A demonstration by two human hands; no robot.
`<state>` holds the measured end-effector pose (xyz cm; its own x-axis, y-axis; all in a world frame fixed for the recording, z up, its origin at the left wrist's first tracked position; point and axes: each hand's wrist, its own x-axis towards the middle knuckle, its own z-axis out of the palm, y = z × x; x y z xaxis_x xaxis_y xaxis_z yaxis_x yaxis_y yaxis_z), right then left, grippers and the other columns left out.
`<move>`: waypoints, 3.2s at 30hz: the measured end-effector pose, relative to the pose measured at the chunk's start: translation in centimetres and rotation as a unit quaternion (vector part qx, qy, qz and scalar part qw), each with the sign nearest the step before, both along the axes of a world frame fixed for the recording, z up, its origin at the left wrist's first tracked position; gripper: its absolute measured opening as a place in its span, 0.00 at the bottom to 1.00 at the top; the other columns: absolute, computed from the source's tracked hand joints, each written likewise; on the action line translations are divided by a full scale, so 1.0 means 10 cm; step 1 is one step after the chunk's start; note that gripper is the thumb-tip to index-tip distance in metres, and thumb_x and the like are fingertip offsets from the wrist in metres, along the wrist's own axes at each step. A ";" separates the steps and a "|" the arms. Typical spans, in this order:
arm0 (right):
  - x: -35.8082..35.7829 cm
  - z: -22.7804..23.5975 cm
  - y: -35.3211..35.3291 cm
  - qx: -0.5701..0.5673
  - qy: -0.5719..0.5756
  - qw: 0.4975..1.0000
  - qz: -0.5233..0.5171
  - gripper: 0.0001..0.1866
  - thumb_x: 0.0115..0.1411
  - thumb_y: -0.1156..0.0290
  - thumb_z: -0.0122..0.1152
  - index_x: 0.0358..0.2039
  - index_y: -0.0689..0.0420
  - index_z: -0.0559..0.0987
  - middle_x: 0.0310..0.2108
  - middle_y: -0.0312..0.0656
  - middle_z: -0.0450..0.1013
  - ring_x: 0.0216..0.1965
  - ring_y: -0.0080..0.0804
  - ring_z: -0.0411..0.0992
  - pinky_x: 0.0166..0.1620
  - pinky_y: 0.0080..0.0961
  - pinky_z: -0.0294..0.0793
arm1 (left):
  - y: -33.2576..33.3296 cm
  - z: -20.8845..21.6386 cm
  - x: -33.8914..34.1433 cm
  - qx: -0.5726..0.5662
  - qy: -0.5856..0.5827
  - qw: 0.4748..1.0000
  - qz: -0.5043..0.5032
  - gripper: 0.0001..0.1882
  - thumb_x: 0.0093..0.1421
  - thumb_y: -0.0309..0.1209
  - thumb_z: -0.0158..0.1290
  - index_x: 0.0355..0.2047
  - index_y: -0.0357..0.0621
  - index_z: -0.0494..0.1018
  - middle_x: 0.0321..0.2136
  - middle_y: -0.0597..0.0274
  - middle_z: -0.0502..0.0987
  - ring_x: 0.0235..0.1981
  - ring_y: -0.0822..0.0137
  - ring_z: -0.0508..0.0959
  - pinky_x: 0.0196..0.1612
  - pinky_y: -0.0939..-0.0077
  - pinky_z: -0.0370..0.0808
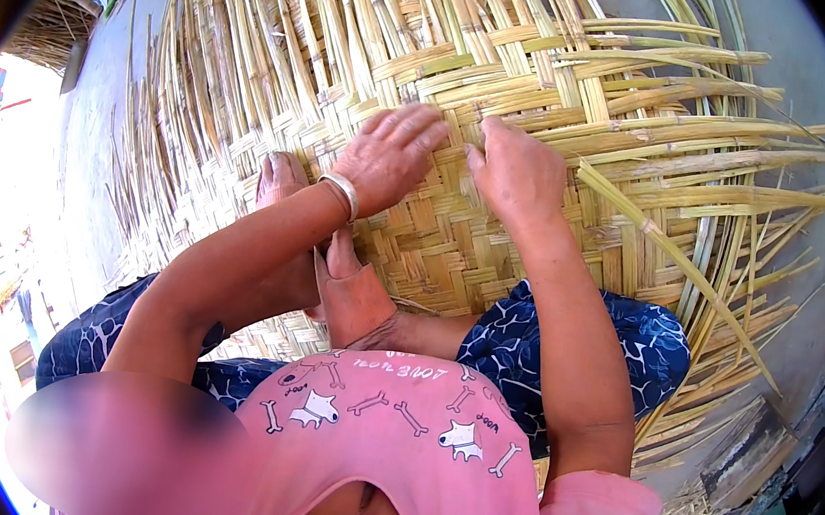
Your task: The person sits on the floor and weaves a large mat using dried palm leaves. They interlace the leaves by hand, adjusting and tightening the weave as they work.
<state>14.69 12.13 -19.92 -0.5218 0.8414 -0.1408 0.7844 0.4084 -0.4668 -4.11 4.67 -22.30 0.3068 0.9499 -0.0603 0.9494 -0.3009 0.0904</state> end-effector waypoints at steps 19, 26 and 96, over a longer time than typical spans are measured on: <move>-0.06 -0.07 -0.04 0.015 0.099 0.995 0.012 0.09 0.56 0.65 0.59 0.32 0.56 0.73 0.30 0.46 0.76 0.30 0.50 0.75 0.33 0.44 0.74 | -0.05 -0.06 -0.11 0.028 -0.005 0.999 0.038 0.23 0.60 0.33 0.47 0.55 0.41 0.67 0.60 0.56 0.66 0.63 0.59 0.62 0.64 0.62 0.58; -0.12 -0.07 -0.02 0.010 0.073 0.997 0.012 0.08 0.56 0.65 0.59 0.33 0.55 0.74 0.30 0.45 0.75 0.31 0.49 0.75 0.32 0.43 0.73 | -0.04 -0.02 -0.11 -0.033 0.003 0.999 0.031 0.25 0.60 0.30 0.45 0.59 0.46 0.64 0.62 0.59 0.63 0.65 0.61 0.59 0.66 0.60 0.54; -0.38 -0.29 0.11 0.035 0.085 0.996 -0.011 0.08 0.52 0.67 0.61 0.30 0.55 0.74 0.30 0.43 0.73 0.34 0.45 0.74 0.37 0.42 0.74 | 1.78 0.12 -0.92 -0.175 -0.456 0.762 0.425 0.13 0.57 0.34 0.61 0.38 0.39 0.75 0.31 0.61 0.80 0.32 0.69 0.81 0.33 0.77 0.77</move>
